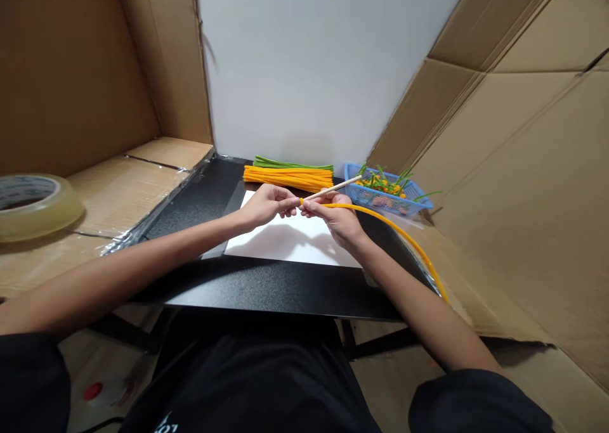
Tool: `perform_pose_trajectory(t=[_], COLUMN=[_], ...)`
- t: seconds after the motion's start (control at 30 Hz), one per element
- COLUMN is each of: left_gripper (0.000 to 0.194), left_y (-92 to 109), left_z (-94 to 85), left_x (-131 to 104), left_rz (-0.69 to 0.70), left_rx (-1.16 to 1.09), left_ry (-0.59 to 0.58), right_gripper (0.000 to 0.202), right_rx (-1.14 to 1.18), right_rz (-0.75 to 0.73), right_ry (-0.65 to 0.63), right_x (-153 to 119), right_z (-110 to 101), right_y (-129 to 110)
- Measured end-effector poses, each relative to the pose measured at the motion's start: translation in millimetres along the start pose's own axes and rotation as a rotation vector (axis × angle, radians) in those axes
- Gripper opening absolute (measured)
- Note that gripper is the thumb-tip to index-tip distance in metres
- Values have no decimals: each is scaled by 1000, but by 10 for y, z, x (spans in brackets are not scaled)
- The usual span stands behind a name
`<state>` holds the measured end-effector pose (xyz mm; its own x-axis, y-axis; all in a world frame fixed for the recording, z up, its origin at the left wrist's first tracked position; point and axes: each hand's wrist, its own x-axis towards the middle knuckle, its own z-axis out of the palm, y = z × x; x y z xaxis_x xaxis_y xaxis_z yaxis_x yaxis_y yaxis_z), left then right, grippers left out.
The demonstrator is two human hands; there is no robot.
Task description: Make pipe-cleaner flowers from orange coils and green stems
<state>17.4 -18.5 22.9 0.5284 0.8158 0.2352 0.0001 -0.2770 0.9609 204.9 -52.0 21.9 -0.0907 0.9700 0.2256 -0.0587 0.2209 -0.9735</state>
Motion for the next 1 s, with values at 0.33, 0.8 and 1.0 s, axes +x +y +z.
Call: perform_pose_trajectory(t=[0.33,0.8,1.0], left_gripper=[23,7,41], left_y=[45,-4,23], left_z=[-49,-64,-34], left_x=[4,-15,-54], left_rz=[-42,-330,-7], left_rx=[154,-404,117], left_ry=[-36,-304,-175], right_gripper=[46,28,25], right_rx=[-62,-60,-66], right_rz=[70,-109,-138], right_ry=[13,-166,-34], right_x=[-4,46,59], right_z=[-15,-138,-100], right_y=[-21,75,124])
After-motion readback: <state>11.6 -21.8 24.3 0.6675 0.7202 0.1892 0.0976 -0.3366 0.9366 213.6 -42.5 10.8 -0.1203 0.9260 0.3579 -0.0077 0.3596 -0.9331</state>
